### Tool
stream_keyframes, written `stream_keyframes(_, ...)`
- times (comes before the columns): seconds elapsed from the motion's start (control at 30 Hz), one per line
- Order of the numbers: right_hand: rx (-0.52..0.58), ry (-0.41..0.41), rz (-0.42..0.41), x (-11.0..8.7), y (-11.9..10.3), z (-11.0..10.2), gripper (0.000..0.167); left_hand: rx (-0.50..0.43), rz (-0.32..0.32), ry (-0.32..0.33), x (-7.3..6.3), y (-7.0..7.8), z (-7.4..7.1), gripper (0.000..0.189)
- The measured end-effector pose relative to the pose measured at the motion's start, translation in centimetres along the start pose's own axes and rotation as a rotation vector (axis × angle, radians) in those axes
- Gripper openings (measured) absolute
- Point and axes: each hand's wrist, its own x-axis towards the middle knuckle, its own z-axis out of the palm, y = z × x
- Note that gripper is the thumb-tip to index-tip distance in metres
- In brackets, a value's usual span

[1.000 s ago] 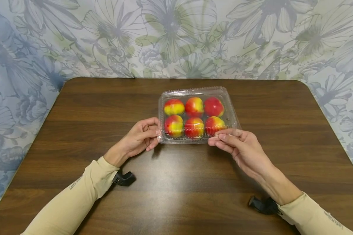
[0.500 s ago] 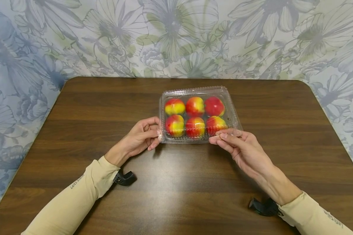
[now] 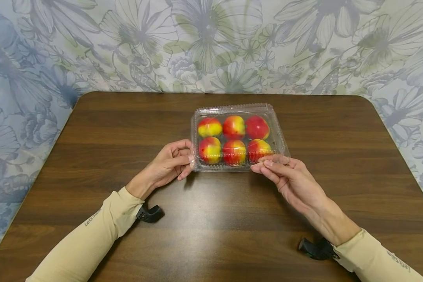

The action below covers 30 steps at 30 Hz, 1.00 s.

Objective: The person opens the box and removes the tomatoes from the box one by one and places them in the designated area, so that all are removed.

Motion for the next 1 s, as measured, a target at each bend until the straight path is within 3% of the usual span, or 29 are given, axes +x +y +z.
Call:
stream_keyframes(0.5,0.109,-0.024,0.033,-0.05,-0.14,0.07,0.03,-0.022,0.002,0.005,-0.02,0.17,0.12,0.015)
stream_keyframes(0.87,0.092,-0.034,0.03,-0.02,-0.07,0.12,0.03,-0.008,0.004,0.022,-0.01,0.08,0.17,0.017)
stream_keyframes(1.0,0.029,-0.014,0.01,0.09,0.05,0.07,0.028,-0.024,-0.004,0.02,0.0,0.02,0.01,0.018)
